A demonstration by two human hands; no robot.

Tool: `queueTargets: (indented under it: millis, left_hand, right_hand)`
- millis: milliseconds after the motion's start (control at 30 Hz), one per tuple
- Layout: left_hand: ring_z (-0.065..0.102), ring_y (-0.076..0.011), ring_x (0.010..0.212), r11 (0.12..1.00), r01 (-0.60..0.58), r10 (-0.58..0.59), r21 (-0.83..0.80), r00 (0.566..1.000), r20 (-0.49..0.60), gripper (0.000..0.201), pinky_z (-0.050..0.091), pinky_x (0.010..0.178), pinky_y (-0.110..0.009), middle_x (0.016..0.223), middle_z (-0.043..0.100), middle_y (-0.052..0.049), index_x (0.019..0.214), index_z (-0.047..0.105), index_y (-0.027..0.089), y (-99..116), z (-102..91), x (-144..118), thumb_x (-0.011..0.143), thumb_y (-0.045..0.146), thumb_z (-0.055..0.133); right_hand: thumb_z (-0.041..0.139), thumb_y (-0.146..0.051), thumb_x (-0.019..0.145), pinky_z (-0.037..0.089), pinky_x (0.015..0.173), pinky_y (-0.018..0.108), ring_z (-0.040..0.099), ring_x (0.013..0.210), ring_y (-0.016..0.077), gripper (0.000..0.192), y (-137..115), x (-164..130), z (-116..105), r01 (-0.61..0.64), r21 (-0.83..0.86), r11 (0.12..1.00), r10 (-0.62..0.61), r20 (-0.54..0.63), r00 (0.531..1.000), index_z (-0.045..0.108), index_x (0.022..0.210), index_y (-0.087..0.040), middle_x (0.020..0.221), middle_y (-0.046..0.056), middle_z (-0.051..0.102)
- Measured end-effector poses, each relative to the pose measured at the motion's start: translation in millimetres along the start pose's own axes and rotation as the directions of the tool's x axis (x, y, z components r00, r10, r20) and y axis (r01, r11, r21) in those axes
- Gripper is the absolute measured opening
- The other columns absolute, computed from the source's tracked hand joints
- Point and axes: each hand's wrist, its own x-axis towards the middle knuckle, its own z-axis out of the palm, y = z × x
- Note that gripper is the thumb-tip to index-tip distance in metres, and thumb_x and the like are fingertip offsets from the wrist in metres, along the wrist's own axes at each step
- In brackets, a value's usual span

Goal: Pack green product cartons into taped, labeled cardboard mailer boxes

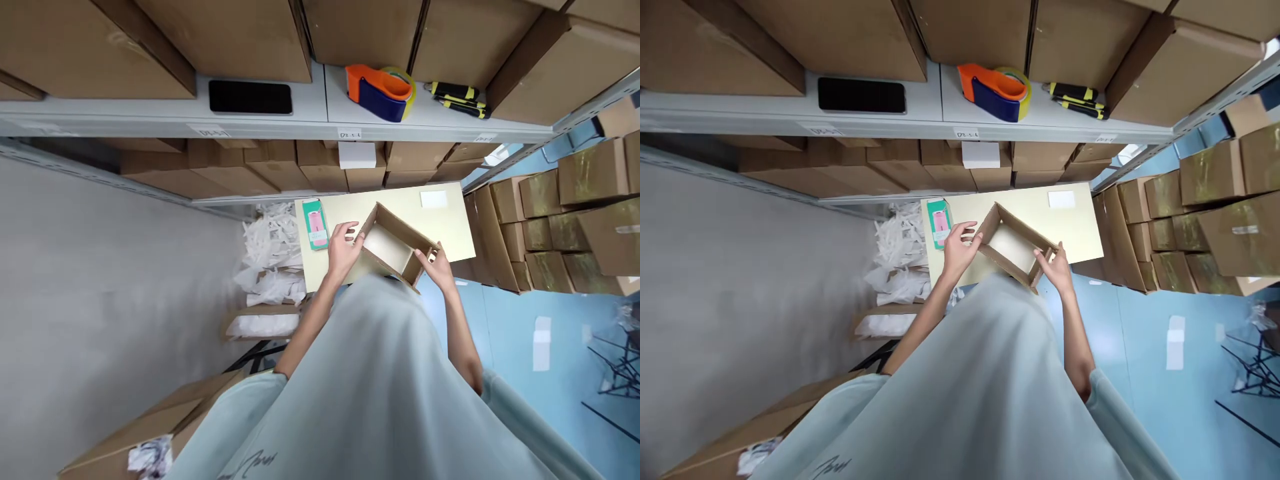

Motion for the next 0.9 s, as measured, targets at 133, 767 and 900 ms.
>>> queueTargets:
  millis: [133,767,900]
  left_hand:
    - [0.079,-0.0201,0.088,0.994,-0.080,0.072,0.079,0.993,0.096,0.011,0.068,0.081,-0.033,0.111,0.082,-0.006,0.108,0.081,0.024,13,-9.6,10,0.100,0.024,0.075]
    - [0.078,-0.0210,0.081,0.960,0.049,0.005,0.275,0.981,-0.195,0.009,0.063,0.080,-0.034,0.105,0.079,-0.004,0.105,0.077,0.027,35,3.4,-33,0.099,0.028,0.070]
    - [0.076,-0.0226,0.084,0.943,0.131,-0.041,0.306,0.959,-0.282,0.011,0.062,0.082,-0.037,0.110,0.079,-0.005,0.109,0.076,0.027,40,23.6,-36,0.098,0.027,0.073]
  right_hand:
    - [0.074,-0.066,0.102,0.061,0.108,0.041,0.079,0.132,0.0355,0.066,-19,-38,-10,-0.189,-0.243,0.951,0.211,0.068,0.975,0.072,0.146,-0.017,0.149,0.021,0.079]
    - [0.038,-0.038,0.115,0.062,0.101,0.057,0.080,0.109,0.0452,0.061,-68,82,-21,0.337,-0.444,0.830,-0.297,0.159,0.942,0.059,0.162,-0.006,0.129,0.030,0.080]
    - [0.038,-0.044,0.117,0.062,0.107,0.059,0.079,0.114,0.0447,0.067,-63,87,-20,0.399,-0.398,0.826,-0.320,0.253,0.913,0.051,0.174,-0.012,0.143,0.029,0.073]
